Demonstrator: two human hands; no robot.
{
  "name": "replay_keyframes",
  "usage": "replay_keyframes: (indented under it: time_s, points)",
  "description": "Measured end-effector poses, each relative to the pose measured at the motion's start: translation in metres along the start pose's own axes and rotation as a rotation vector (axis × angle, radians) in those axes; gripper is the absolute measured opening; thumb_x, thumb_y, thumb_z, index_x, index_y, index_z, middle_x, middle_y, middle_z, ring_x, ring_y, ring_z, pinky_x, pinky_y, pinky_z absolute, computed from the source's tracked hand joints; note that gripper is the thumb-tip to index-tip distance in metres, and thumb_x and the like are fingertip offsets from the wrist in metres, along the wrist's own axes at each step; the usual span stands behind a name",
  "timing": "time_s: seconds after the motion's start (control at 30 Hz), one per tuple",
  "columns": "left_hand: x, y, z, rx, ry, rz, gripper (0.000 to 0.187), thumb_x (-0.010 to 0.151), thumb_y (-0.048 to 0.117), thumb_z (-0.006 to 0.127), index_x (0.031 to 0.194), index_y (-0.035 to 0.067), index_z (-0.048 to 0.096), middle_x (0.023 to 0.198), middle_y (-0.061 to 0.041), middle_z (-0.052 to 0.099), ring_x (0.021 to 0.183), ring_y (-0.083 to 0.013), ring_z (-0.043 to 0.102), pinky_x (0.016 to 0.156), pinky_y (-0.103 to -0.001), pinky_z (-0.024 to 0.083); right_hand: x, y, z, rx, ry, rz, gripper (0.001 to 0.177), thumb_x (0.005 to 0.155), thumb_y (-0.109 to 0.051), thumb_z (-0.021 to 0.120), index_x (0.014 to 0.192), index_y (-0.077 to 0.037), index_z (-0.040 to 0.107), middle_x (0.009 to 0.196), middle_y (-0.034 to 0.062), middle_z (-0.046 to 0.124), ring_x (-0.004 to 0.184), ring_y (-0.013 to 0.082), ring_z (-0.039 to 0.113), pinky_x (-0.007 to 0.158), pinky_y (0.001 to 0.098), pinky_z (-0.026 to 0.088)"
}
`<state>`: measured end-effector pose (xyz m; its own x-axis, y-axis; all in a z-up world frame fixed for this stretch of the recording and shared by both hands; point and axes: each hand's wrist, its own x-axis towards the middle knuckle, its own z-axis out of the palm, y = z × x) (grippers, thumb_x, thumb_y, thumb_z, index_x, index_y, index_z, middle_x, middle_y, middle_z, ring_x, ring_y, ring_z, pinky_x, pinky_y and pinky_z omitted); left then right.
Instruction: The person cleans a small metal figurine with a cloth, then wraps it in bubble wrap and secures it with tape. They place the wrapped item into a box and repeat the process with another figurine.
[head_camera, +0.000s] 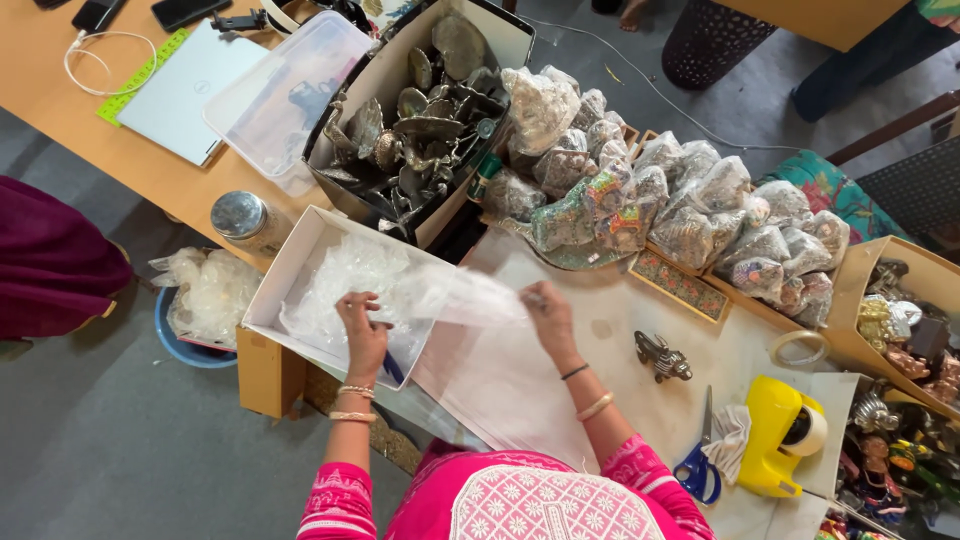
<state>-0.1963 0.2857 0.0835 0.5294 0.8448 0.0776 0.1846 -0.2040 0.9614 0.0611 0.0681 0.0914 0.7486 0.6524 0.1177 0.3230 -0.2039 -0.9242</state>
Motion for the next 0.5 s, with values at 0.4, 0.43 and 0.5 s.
replay_keyframes:
  time_s: [0.4, 0.43, 0.5]
  points:
    - [0.005, -0.005, 0.005, 0.732, -0.151, 0.202, 0.065, 0.078, 0.01, 0.079, 0.138, 0.012, 0.053, 0.144, -0.026, 0.048, 0.126, -0.0458, 0.044, 0.098, -0.047, 0.048, -0.033, 0.002, -0.052, 0.64, 0.122, 0.149, 0.005, 0.106, -0.012, 0.059, 0.108, -0.011, 0.055, 0.092, -0.0081, 0.052, 0.083, 0.0021, 0.044, 0.071, 0.0184, 0.036]
    - [0.005, 0.015, 0.012, 0.727, -0.167, 0.213, 0.065, 0.078, 0.01, 0.079, 0.138, 0.012, 0.053, 0.144, -0.026, 0.048, 0.126, -0.0458, 0.044, 0.098, -0.047, 0.048, -0.039, -0.001, -0.055, 0.636, 0.142, 0.151, 0.005, 0.106, -0.012, 0.059, 0.108, -0.011, 0.055, 0.092, -0.0081, 0.052, 0.083, 0.0021, 0.044, 0.071, 0.0184, 0.036]
    - [0.002, 0.054, 0.025, 0.511, -0.104, 0.305, 0.047, 0.092, 0.017, 0.078, 0.134, 0.011, 0.057, 0.136, -0.014, 0.057, 0.127, -0.0372, 0.051, 0.11, -0.047, 0.045, -0.052, -0.007, -0.062, 0.639, 0.094, 0.082, 0.004, 0.106, -0.012, 0.057, 0.109, -0.012, 0.054, 0.094, -0.0077, 0.053, 0.089, 0.0029, 0.048, 0.08, 0.0185, 0.04]
